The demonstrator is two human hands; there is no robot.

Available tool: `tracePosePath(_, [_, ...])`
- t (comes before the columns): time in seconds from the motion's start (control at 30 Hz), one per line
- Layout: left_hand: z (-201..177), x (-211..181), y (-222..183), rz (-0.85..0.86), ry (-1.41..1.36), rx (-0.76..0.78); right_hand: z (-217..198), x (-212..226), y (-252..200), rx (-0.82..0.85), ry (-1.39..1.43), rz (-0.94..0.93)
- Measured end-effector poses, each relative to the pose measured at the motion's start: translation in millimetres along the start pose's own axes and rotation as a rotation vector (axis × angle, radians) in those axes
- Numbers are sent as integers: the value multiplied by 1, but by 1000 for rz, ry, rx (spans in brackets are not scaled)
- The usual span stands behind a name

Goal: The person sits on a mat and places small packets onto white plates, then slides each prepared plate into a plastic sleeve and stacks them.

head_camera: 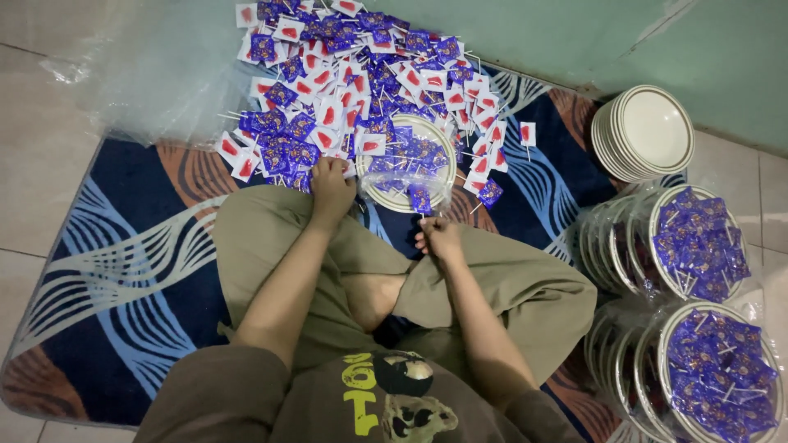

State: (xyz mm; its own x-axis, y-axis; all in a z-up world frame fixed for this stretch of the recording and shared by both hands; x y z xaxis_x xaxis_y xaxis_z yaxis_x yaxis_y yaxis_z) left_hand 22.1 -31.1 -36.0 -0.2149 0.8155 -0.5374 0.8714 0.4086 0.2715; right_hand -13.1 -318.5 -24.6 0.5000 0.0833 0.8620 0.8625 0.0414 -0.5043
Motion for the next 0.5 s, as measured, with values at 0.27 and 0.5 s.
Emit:
tracePosePath(0.27, [-15,-8,3,-7,-94,-69,12,13,-2,-132,-104,13])
tracePosePath(0.5, [-10,-6,7,27,-218,-107,22,19,-20,-215,341,24])
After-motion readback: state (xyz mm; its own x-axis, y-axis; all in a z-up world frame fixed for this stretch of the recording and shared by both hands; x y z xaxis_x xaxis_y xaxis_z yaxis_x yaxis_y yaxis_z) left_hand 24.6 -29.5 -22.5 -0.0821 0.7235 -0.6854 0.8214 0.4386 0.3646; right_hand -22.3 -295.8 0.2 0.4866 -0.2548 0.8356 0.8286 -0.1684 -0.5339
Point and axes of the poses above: each hand's wrist, its own y-axis towards the middle knuckle, its own z-axis out of the palm, x = y × z, the point moved 2 cm from there along y, towards the middle knuckle, and after that the axes turned 5 degrees about y, right-handed, at the moved point
